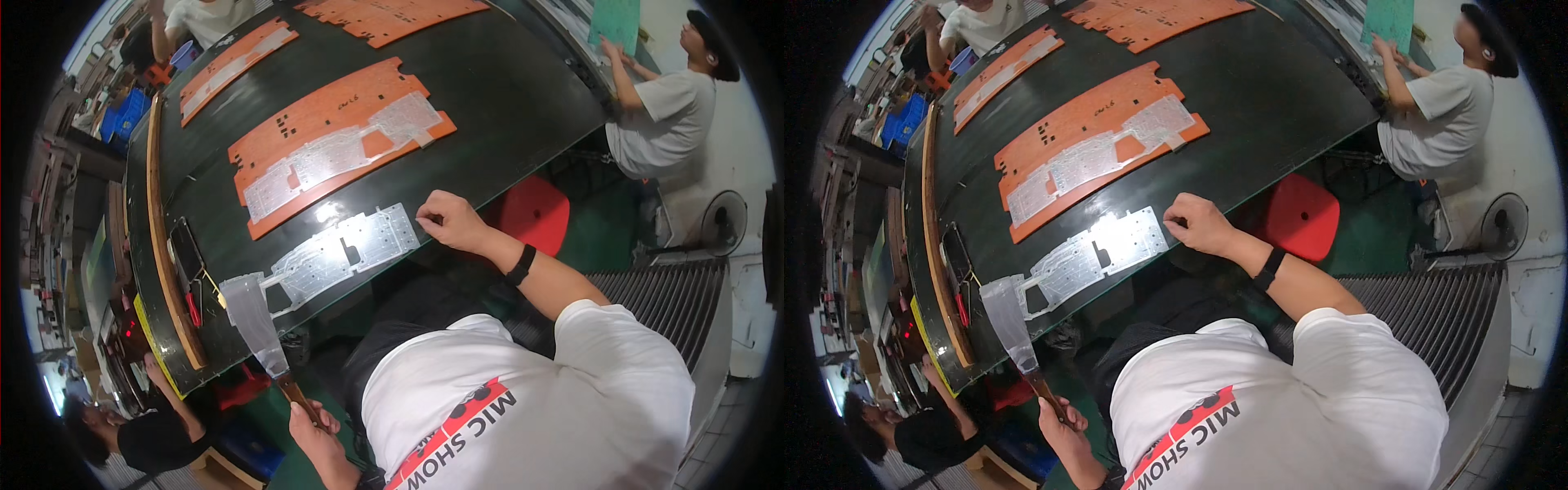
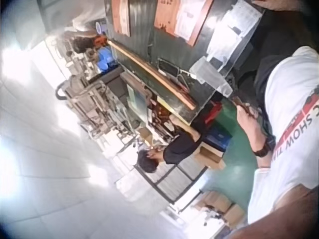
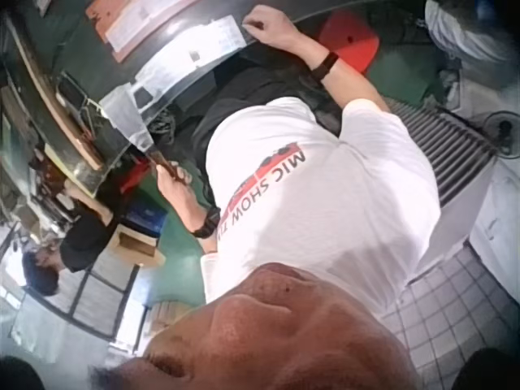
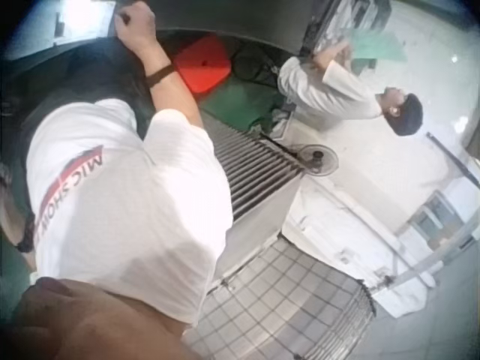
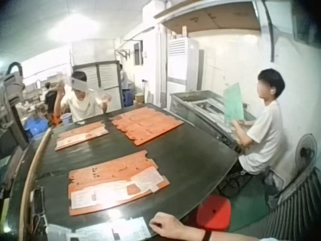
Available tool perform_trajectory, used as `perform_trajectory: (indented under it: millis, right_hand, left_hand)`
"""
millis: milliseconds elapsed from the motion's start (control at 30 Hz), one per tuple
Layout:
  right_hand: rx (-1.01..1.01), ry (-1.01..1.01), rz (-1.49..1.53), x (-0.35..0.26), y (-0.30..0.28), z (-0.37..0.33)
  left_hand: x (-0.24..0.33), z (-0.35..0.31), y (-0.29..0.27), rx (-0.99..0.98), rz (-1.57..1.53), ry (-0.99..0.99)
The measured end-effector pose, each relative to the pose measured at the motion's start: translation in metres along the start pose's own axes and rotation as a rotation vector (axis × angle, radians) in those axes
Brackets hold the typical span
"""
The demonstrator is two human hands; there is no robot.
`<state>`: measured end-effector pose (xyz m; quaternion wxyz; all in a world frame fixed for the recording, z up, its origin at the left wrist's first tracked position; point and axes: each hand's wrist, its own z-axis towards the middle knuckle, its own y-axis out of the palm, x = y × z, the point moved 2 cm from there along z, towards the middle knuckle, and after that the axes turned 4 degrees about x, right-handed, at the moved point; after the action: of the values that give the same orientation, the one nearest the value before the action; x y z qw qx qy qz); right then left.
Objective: The recorder is assembling flexible electronic components, possibly for keyboards, at a factory station.
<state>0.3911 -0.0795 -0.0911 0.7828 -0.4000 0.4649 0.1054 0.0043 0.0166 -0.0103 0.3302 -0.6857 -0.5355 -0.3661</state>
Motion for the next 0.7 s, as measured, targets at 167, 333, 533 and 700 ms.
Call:
perform_trajectory:
  millis: [167,333,533,700]
  right_hand:
    - [-0.060,-0.119,0.018,0.008,-0.007,-0.005]
    - [-0.051,-0.180,0.067,0.014,-0.007,-0.002]
    - [-0.077,-0.290,0.060,0.016,0.003,-0.007]
    - [-0.117,-0.359,0.018,0.017,0.007,-0.008]
  left_hand:
    - [0.000,-0.018,0.015,0.099,-0.007,0.016]
    - [0.005,-0.019,0.023,0.129,0.040,0.012]
    - [0.010,-0.021,0.031,0.132,0.078,0.010]
    - [0.014,-0.022,0.040,0.143,0.088,0.017]
